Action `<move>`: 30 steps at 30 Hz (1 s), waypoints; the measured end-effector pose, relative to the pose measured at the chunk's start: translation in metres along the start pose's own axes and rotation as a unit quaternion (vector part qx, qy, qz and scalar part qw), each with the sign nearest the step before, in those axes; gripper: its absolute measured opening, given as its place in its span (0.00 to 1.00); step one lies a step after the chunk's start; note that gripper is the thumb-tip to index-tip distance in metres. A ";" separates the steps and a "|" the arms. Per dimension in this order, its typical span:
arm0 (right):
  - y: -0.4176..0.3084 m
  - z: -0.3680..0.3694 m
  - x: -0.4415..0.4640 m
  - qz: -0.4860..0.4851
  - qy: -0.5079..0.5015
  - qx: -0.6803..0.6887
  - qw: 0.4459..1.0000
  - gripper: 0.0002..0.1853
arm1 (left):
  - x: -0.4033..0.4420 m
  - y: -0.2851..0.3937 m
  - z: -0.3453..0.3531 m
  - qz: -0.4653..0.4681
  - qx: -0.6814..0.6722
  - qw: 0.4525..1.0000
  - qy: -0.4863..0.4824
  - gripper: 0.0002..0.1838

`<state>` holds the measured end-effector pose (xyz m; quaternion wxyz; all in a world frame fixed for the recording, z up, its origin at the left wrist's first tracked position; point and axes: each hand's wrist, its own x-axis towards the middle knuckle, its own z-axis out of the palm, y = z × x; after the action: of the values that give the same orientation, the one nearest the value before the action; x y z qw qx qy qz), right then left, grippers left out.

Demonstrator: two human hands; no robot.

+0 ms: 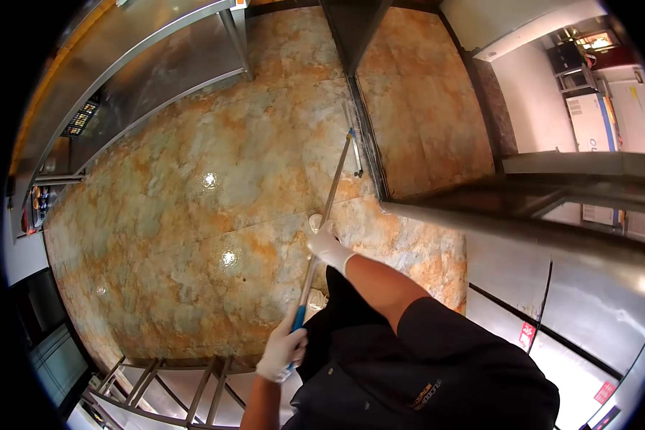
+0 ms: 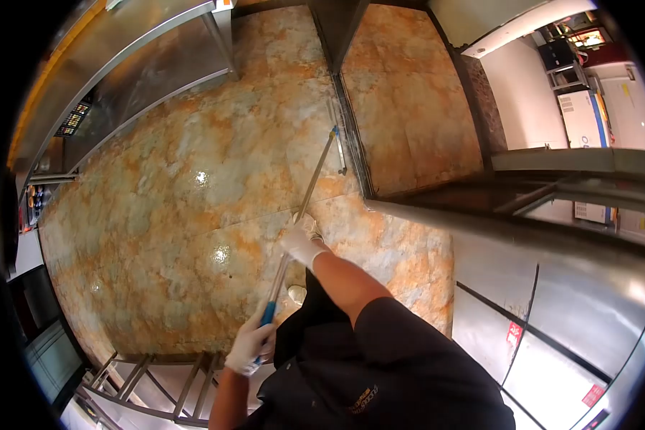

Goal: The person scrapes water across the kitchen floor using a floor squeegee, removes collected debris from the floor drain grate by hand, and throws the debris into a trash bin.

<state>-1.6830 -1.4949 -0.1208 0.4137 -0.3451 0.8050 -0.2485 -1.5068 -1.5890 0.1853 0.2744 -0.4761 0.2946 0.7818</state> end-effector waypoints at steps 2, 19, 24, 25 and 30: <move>-0.044 0.001 0.012 0.202 0.053 0.183 0.961 0.15 | -0.033 0.035 -0.009 -0.016 -0.041 0.998 0.033 0.41; -0.141 -0.105 0.112 0.206 -0.038 0.326 0.922 0.46 | -0.030 0.154 0.002 0.057 0.020 0.989 0.132 0.45; 0.022 -0.172 0.244 0.255 0.074 0.279 0.923 0.33 | 0.089 0.264 0.033 0.041 0.003 0.999 0.022 0.39; 0.021 -0.177 0.246 0.297 0.091 0.290 0.905 0.31 | 0.091 0.267 0.036 0.039 0.010 0.999 0.021 0.38; -0.106 -0.107 0.160 0.330 -0.043 0.356 0.873 0.41 | -0.001 0.192 -0.015 -0.008 -0.055 0.995 0.088 0.43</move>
<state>-1.8026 -1.6724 -0.0706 0.6004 0.1013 0.7108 -0.3522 -1.6345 -1.7297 0.2190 0.2274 -0.5595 0.2705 0.7497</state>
